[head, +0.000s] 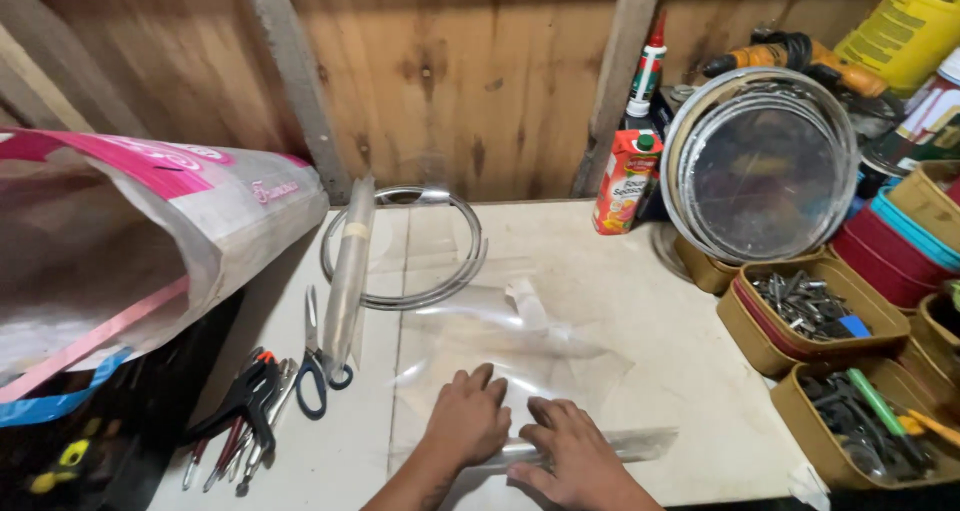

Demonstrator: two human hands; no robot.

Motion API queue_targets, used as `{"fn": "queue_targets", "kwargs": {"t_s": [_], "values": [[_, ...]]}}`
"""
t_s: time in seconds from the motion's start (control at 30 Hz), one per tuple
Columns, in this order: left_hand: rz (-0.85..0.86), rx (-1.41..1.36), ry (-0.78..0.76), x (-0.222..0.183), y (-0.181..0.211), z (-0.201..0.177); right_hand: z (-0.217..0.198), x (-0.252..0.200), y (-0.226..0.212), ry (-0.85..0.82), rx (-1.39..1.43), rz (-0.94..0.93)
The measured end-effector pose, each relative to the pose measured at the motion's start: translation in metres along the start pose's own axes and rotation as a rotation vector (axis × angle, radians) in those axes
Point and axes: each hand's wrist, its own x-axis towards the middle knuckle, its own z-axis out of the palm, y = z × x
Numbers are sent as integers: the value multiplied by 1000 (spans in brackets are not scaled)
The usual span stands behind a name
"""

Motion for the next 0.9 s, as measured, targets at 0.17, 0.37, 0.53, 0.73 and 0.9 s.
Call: {"fn": "queue_targets", "kwargs": {"t_s": [0.17, 0.37, 0.53, 0.73, 0.9], "values": [[-43, -12, -93, -24, 14, -9, -11, -13, -8, -191, 53, 73], [-53, -97, -31, -41, 14, 24, -1, -23, 15, -72, 92, -181], [-108, -189, 17, -39, 9, -2, -7, -9, 9, 96, 4, -405], [-380, -240, -92, -28, -7, -47, -18, -1, -24, 110, 30, -293], [-427, -423, 373, 2, -77, 2, -9, -11, -23, 125, -119, -267]]}}
